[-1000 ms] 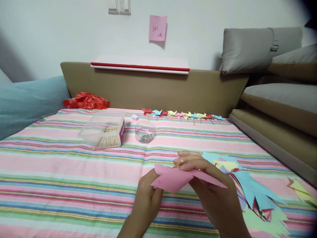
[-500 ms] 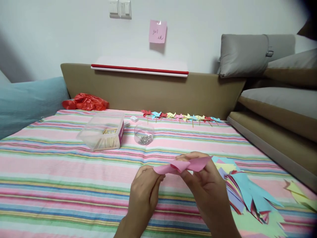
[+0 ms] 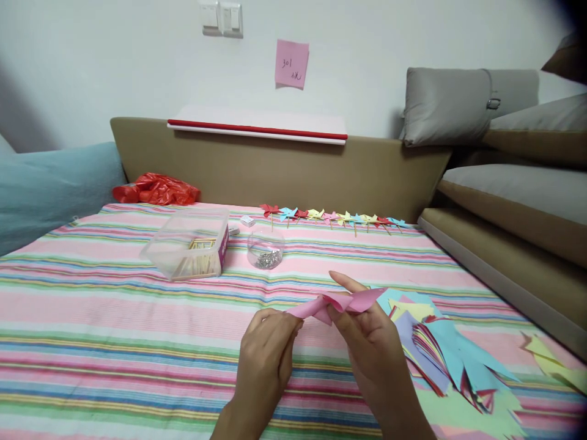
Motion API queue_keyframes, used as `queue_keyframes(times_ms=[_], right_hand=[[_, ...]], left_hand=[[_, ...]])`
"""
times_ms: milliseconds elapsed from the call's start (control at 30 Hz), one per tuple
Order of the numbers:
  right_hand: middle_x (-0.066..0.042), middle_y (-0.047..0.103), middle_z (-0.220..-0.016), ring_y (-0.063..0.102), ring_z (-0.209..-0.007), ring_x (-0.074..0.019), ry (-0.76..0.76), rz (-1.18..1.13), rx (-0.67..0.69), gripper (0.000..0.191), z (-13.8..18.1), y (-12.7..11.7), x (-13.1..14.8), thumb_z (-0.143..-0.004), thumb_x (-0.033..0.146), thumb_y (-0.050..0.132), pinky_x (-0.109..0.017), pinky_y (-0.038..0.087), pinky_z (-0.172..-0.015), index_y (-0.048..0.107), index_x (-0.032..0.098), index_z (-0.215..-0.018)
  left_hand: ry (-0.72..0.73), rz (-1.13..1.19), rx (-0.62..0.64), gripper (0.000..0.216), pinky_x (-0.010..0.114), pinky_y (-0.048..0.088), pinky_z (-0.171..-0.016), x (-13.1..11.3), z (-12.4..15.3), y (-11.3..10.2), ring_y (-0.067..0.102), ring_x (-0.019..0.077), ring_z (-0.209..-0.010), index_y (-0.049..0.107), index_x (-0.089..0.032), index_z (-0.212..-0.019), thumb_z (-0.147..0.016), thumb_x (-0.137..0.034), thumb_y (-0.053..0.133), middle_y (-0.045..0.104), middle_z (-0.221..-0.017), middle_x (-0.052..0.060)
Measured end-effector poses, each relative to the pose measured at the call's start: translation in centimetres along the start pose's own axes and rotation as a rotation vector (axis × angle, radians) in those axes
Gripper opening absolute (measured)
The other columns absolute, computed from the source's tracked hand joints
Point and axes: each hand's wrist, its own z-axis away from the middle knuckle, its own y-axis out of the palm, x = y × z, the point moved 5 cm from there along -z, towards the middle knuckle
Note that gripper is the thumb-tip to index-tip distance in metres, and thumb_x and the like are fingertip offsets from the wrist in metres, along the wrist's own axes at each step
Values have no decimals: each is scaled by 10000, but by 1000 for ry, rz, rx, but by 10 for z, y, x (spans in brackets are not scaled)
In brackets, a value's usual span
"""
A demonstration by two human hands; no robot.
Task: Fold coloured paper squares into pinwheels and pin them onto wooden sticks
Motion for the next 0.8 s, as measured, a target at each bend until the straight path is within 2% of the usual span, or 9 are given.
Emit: queue_keyframes(times_ms=[200,300,367,433,500,533,600,667,800], right_hand=[[-92,733,-1250,689,-1161,-262,9,-40,-38,544,-5,-5,-13,-842,417,776,-424,578,-981,596,238,-1323],[-110,728,-1255,692,-1140,-259,11,-27,-25,590,-10,-8,-18,-845,432,771,-420,564,-970,550,237,-1355],[-115,705,-1283,671,-1160,-254,-18,-4,-27,713,-13,-11,-18,-834,459,774,-418,536,-988,448,254,-1434],[-105,670,-1307,645,-1171,-241,-53,64,-34,738,-14,-13,-16,-850,522,732,-399,517,-981,392,274,-1456],[-83,674,-1217,639,-1103,-223,-15,215,39,556,-12,-9,-19,-914,573,620,-366,505,-934,492,260,-1356],[-67,684,-1119,641,-1022,-212,39,306,120,458,-10,-3,-24,-945,577,564,-347,501,-883,560,244,-1261],[-24,655,-893,605,-830,-183,143,455,318,358,-3,11,-37,-976,548,519,-310,472,-761,632,213,-1028],[11,583,-766,529,-703,-157,178,510,441,337,5,24,-50,-979,514,522,-285,422,-663,605,202,-883],[11,547,-742,485,-682,-156,133,578,448,366,10,40,-63,-1011,490,440,-285,376,-636,520,206,-795]], left_hand=[[6,15,10,302,293,477,-739,0,1,2,604,172,-773,612,-194,-1140,-928,2,524,703,-850,26],[-50,67,37,255,296,474,-754,0,2,5,620,173,-784,644,-202,-1134,-951,-55,546,718,-856,19],[-215,175,69,194,287,478,-741,5,2,10,653,179,-814,673,-213,-1106,-984,-140,542,732,-863,16],[-490,328,92,180,277,489,-726,16,6,15,683,184,-828,696,-213,-1060,-1012,-268,531,751,-878,20],[-745,481,64,251,285,510,-789,27,12,18,706,201,-894,707,-202,-1038,-1011,-379,532,772,-915,35],[-826,546,34,279,297,513,-847,31,14,18,710,214,-945,712,-194,-1035,-998,-415,546,781,-944,46],[-928,644,-42,323,324,510,-926,39,17,17,701,246,-1049,716,-174,-1061,-961,-455,593,789,-1000,74],[-997,702,-85,367,331,531,-895,43,20,16,704,264,-1057,716,-156,-1087,-922,-475,639,789,-1026,100],[-1068,728,-88,435,283,541,-636,47,23,16,723,233,-819,710,-136,-1082,-882,-519,667,790,-1011,128]])
